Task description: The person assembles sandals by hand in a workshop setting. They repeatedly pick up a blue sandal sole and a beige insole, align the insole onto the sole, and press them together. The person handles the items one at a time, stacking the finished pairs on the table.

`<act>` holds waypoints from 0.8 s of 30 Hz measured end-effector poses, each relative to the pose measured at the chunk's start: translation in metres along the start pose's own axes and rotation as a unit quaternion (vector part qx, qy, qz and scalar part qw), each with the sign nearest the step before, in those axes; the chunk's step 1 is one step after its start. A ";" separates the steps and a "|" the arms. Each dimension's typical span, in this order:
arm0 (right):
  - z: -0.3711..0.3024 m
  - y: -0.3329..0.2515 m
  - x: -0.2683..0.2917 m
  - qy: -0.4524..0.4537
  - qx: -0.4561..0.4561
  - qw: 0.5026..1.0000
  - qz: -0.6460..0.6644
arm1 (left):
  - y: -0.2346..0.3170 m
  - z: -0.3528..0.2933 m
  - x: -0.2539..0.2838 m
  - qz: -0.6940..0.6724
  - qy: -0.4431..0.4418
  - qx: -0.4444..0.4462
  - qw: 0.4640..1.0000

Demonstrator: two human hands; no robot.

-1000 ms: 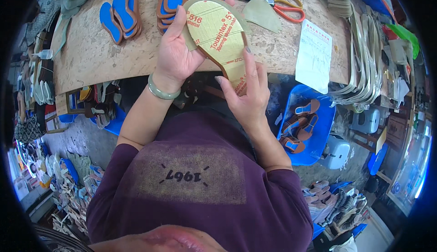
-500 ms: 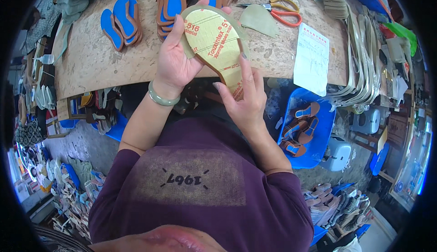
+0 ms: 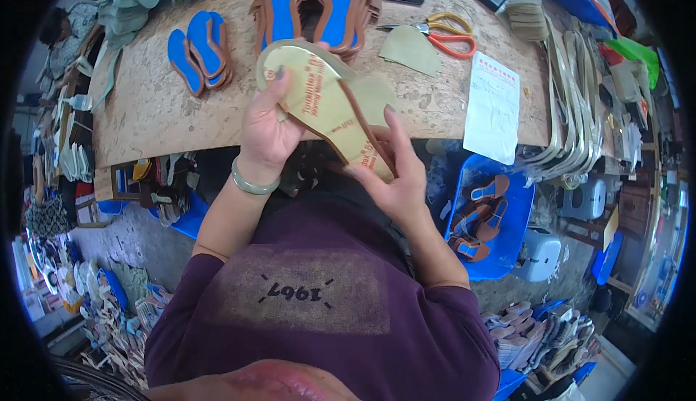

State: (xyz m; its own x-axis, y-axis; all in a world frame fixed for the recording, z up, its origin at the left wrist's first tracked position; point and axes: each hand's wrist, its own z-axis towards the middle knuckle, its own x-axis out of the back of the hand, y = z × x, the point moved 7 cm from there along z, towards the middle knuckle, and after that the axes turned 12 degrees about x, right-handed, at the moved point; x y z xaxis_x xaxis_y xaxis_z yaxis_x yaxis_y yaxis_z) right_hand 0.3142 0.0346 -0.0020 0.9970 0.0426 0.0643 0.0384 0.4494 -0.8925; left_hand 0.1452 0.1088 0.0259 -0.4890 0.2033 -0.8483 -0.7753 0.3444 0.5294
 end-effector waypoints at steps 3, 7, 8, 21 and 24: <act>-0.012 0.009 -0.012 -0.042 -0.117 0.921 0.370 | 0.022 -0.012 0.018 -0.068 0.017 -0.034 0.997; 0.009 -0.015 -0.031 -0.030 -0.072 0.937 0.341 | 0.039 -0.022 0.043 -0.066 0.021 -0.053 0.996; 0.028 -0.022 -0.033 -0.046 -0.012 0.964 0.260 | 0.049 -0.027 0.044 -0.054 0.024 -0.090 0.994; 0.177 0.012 -0.168 -0.149 0.266 0.779 -0.548 | 0.151 -0.086 0.112 0.613 0.383 -0.284 0.630; 0.163 -0.026 -0.194 -0.102 0.396 0.790 -0.456 | 0.174 -0.086 0.132 0.740 0.428 -0.269 0.444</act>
State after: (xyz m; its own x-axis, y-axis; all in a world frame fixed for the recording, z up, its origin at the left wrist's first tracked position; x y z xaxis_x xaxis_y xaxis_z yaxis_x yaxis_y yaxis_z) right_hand 0.1089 0.1599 0.0819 0.5436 -0.5156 0.6623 0.6015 0.7896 0.1210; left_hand -0.0887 0.1165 0.0072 -0.4167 -0.6596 0.6256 0.7764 0.0996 0.6223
